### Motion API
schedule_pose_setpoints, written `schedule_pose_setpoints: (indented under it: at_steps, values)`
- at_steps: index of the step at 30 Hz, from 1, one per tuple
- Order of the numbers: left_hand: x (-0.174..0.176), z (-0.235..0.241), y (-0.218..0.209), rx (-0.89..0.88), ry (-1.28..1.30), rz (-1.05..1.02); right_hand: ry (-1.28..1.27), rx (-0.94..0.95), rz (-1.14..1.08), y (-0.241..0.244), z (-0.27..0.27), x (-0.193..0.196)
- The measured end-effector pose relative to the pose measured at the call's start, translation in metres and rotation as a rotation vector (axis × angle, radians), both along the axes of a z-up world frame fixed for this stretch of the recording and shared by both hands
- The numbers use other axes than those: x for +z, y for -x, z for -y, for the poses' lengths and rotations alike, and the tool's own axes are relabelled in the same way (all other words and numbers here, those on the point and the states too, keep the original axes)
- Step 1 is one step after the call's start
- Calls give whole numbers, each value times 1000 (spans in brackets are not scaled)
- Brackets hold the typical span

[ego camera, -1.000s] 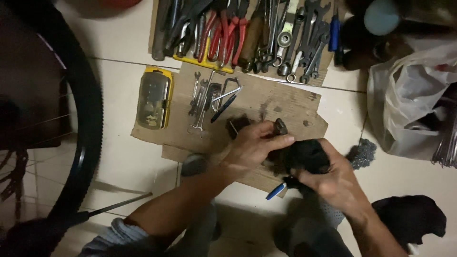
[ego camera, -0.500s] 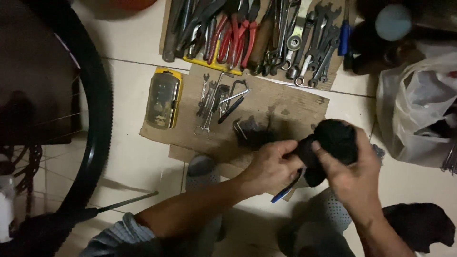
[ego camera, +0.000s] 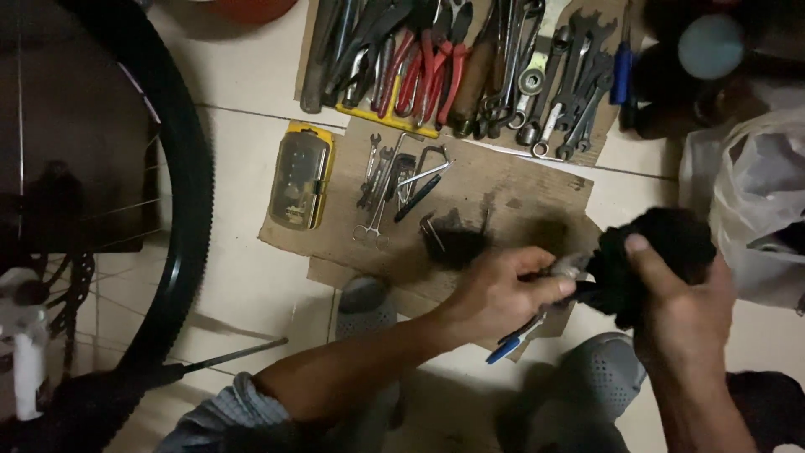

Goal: The person sits on the floor and wipes various metal tools, including wrenches, pliers, and screwdrivers, with a black cloth. The person picks up each tool from a cardboard sheet, cleans it, and places it back down.

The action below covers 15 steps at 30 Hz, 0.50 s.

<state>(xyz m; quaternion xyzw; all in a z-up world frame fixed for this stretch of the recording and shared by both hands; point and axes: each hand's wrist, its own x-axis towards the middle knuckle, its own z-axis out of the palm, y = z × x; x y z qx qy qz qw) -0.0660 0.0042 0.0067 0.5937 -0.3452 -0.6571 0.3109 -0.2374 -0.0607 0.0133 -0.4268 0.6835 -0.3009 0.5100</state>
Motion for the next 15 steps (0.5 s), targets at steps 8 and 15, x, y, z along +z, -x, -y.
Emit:
schedule_pose_setpoints:
  at_steps: [8, 15]
  values:
    - [-11, 24, -57, 235, -123, -81, -281, -142, 81, 17, -28, -11]
    - [-79, 35, -106, 418, 44, 32, -360, -199, 98, 16, -27, 2]
